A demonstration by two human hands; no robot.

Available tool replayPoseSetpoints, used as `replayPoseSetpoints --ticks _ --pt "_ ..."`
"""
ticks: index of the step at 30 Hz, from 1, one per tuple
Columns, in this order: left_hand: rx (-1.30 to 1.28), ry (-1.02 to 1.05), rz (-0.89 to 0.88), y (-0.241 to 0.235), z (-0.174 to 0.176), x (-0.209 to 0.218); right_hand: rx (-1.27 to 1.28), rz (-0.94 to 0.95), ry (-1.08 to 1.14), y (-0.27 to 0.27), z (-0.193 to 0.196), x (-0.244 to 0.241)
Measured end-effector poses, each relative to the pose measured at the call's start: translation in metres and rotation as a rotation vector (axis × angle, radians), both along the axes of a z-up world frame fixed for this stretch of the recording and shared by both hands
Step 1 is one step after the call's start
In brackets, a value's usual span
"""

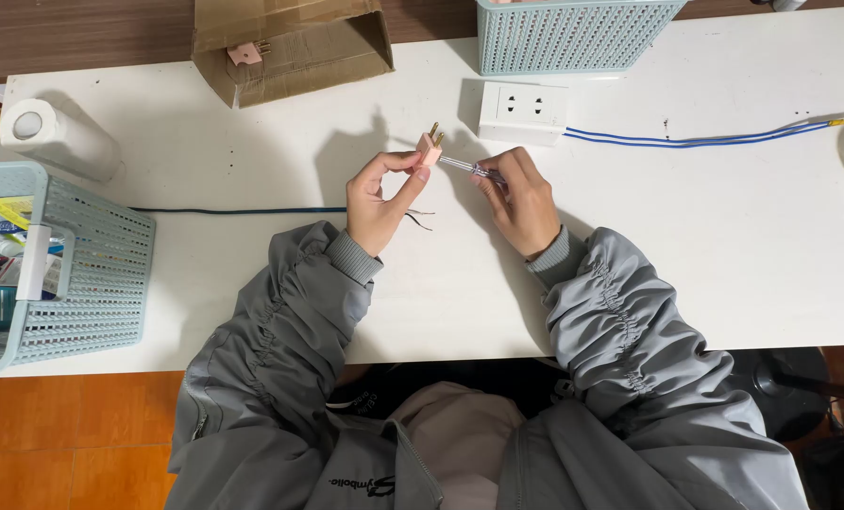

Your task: Wiring an electrical plug by connecting wires to terminals and securing them with a screwdriver

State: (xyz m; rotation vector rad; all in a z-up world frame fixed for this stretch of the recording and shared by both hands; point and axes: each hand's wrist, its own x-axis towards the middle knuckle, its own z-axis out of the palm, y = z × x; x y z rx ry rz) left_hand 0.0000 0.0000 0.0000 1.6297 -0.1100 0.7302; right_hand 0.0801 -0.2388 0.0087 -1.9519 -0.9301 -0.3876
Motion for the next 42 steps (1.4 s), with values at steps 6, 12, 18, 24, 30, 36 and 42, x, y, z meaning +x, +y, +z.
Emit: replayPoseSetpoints --ticks 6,12,18,24,30,36,42 --pt "-0.014 -0.005 -0.013 -0.002 0.002 -0.001 -0.101 -0.068 -0.073 -0.004 0.006 -0.001" --pt "-0.017 -0.007 -0.009 -0.001 0.003 -0.001 -0.021 -0.012 0.120 -0.001 -0.019 0.007" --pt "-0.020 -0.007 -0.010 0.000 0.002 0.000 -0.091 -0.065 -0.113 -0.001 0.008 0.001" --pt "-0.018 0.006 -0.023 -0.004 0.005 -0.004 -0.075 -0.025 0.027 -0.004 -0.007 0.005" --pt "-0.025 0.007 -0.021 -0.001 0.002 -0.001 0.019 -0.012 0.136 -0.004 -0.014 0.006" --pt "-0.030 0.015 -0.025 -0.001 0.003 -0.002 -0.095 -0.039 -0.019 -0.004 0.012 -0.002" --pt "-0.023 0.027 -0.023 -0.002 0.005 -0.003 -0.064 0.036 0.110 -0.005 -0.001 0.008"
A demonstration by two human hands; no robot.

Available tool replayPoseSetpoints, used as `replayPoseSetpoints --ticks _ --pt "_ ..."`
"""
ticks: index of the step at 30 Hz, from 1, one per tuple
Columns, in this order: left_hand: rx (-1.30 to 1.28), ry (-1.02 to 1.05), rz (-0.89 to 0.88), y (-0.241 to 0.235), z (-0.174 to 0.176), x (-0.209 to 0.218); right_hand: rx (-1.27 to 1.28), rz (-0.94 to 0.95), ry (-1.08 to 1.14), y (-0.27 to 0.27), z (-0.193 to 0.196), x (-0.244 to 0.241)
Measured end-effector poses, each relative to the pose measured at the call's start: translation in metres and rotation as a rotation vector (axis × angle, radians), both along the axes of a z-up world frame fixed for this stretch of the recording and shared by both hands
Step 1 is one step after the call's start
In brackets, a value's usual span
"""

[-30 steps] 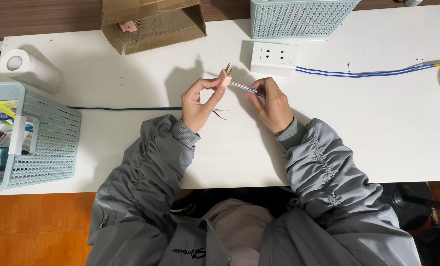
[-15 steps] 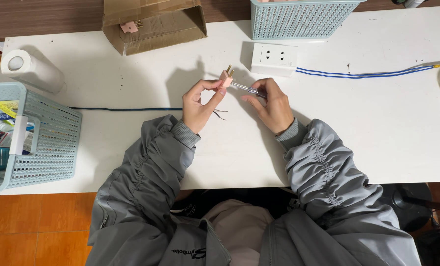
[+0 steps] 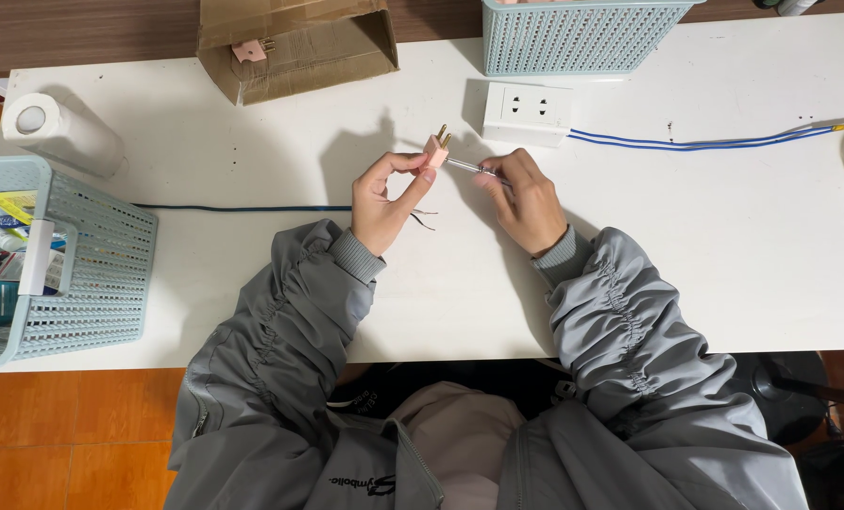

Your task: Wiring an electrical plug by connecting wires to terminals and securing them with a screwdriver

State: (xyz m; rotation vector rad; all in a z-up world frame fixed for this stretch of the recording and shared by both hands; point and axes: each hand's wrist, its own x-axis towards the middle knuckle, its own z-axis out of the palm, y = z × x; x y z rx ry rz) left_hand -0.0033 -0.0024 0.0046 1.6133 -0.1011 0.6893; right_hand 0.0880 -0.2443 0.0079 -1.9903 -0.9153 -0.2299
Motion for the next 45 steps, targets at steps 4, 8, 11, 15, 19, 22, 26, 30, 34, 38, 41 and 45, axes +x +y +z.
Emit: replayPoseSetpoints --ticks 4,8,11,15,19,22,26,30,34,38,41,45 --pt "-0.001 0.005 0.002 0.001 0.000 0.000 -0.003 -0.010 0.089 -0.002 -0.014 0.002" --pt "-0.006 0.002 -0.003 0.001 0.001 0.000 -0.052 -0.027 -0.066 -0.001 0.008 -0.004" --pt "-0.008 0.005 -0.006 0.001 0.000 0.000 -0.094 -0.048 -0.128 -0.001 0.013 -0.006" --pt "0.001 0.016 -0.013 0.001 -0.002 0.000 -0.022 -0.020 -0.018 0.000 0.012 -0.003" --pt "-0.013 0.022 -0.001 0.001 0.001 0.000 -0.016 -0.017 0.080 -0.003 -0.009 0.004" --pt "-0.011 0.017 0.005 0.001 0.001 0.001 -0.010 -0.004 0.014 -0.002 -0.002 0.004" --pt "-0.007 0.001 0.019 0.003 -0.001 0.002 -0.058 0.010 -0.068 -0.002 0.003 0.003" --pt "-0.024 0.010 0.011 0.000 0.001 0.000 -0.025 0.015 -0.066 -0.002 0.009 0.004" --pt "-0.029 0.014 0.008 -0.001 -0.001 0.001 0.017 -0.001 -0.005 -0.004 0.005 0.005" --pt "-0.031 0.017 0.010 0.000 0.000 0.001 0.036 0.008 -0.002 -0.005 -0.003 0.005" --pt "-0.034 0.011 0.012 0.001 0.000 0.002 0.041 0.024 -0.070 -0.002 0.013 0.000" --pt "-0.048 0.006 0.010 0.001 -0.002 0.003 0.069 0.058 -0.074 -0.002 0.012 0.003"
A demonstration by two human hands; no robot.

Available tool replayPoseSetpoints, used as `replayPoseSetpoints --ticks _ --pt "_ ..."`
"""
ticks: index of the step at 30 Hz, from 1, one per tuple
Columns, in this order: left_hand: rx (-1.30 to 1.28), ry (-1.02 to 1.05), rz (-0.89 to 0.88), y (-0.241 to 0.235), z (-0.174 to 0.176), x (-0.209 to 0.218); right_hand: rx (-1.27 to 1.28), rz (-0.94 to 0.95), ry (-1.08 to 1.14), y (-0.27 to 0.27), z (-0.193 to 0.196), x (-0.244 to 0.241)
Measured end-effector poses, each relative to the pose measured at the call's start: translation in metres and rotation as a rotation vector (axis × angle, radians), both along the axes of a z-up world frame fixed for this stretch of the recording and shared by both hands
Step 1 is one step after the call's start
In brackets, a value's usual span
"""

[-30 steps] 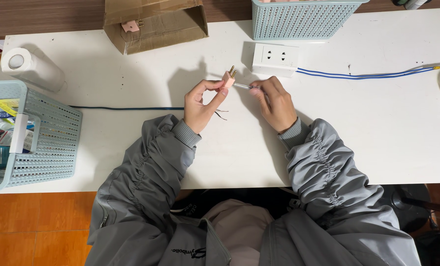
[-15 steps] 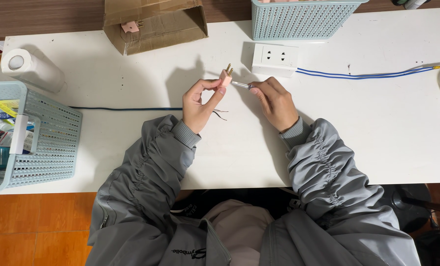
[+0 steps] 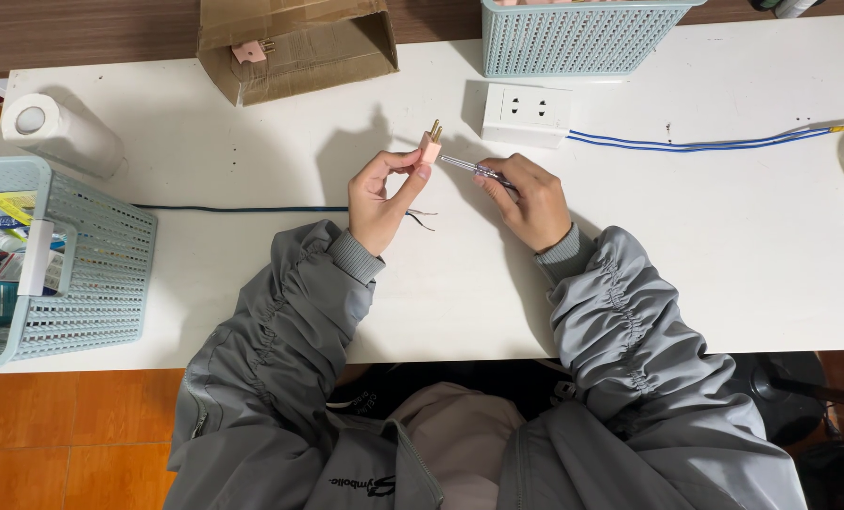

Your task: Wiring an electrical plug by connecting wires to terminals and securing them with a screwdriver

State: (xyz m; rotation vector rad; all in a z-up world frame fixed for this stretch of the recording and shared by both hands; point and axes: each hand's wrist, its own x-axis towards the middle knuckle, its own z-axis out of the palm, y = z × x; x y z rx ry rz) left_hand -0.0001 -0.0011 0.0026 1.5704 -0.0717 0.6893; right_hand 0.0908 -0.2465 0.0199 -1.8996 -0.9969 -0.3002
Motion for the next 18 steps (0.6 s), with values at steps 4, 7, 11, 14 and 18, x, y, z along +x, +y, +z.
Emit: replayPoseSetpoints --ticks 4,7,11,14,18 --pt "-0.020 0.000 -0.007 -0.001 0.002 -0.002 0.038 0.050 0.130 0.002 -0.003 -0.003" --pt "-0.038 0.002 -0.028 0.001 0.007 -0.001 0.103 0.096 0.354 0.005 -0.010 -0.002" --pt "-0.032 0.002 -0.071 0.004 0.004 -0.001 0.288 0.206 0.974 0.011 -0.002 -0.014" --pt "-0.033 -0.009 -0.084 0.006 0.006 -0.002 0.402 0.271 1.181 0.014 0.002 -0.020" --pt "-0.002 -0.019 -0.095 0.008 0.003 -0.001 0.393 0.269 1.185 0.015 0.005 -0.021"
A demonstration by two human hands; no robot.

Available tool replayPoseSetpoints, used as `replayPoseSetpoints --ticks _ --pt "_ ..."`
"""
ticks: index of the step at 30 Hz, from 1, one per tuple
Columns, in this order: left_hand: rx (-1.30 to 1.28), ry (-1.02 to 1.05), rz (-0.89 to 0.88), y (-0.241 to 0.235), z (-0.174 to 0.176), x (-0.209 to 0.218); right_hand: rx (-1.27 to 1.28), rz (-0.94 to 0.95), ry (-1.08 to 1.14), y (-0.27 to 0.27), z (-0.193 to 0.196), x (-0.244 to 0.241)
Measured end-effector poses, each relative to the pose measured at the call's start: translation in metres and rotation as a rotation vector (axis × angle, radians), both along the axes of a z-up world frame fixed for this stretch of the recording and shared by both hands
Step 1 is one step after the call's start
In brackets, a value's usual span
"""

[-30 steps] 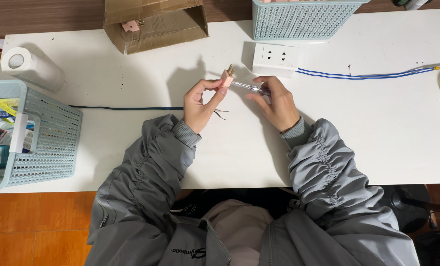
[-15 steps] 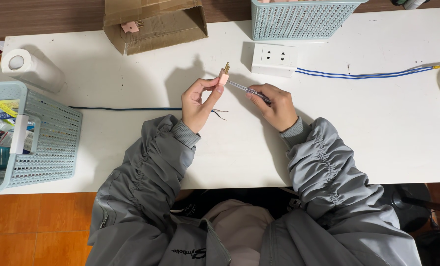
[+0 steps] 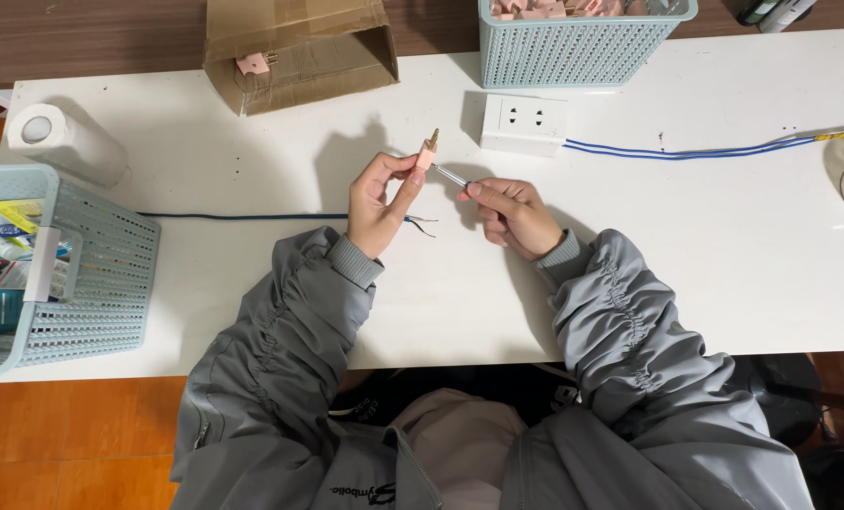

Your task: Wiring an electrical plug by connecting wires to terminals and securing them with a screwdriver

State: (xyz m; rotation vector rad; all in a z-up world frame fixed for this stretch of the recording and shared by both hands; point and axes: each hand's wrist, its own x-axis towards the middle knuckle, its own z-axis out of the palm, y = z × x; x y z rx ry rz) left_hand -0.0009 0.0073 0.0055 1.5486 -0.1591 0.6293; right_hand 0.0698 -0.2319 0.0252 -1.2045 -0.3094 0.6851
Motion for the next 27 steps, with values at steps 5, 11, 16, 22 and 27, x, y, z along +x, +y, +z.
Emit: replayPoseSetpoints --ticks 5,11,16,22,27 --pt "0.361 -0.047 0.157 0.031 0.003 0.011 -0.333 -0.116 -0.966 -0.008 -0.032 0.043" --pt "0.560 -0.069 0.265 0.037 -0.007 0.019 -0.620 -0.167 -1.329 -0.016 -0.048 0.049" --pt "0.817 -0.157 0.281 0.052 -0.024 0.028 -0.720 -0.161 -1.450 -0.013 -0.039 0.043" --pt "0.982 -0.208 0.313 0.066 -0.003 0.023 -0.537 -0.081 -1.102 0.057 0.020 0.029" --pt "1.031 -0.246 0.385 0.087 0.009 0.018 -0.340 0.043 -0.797 0.127 0.029 0.046"
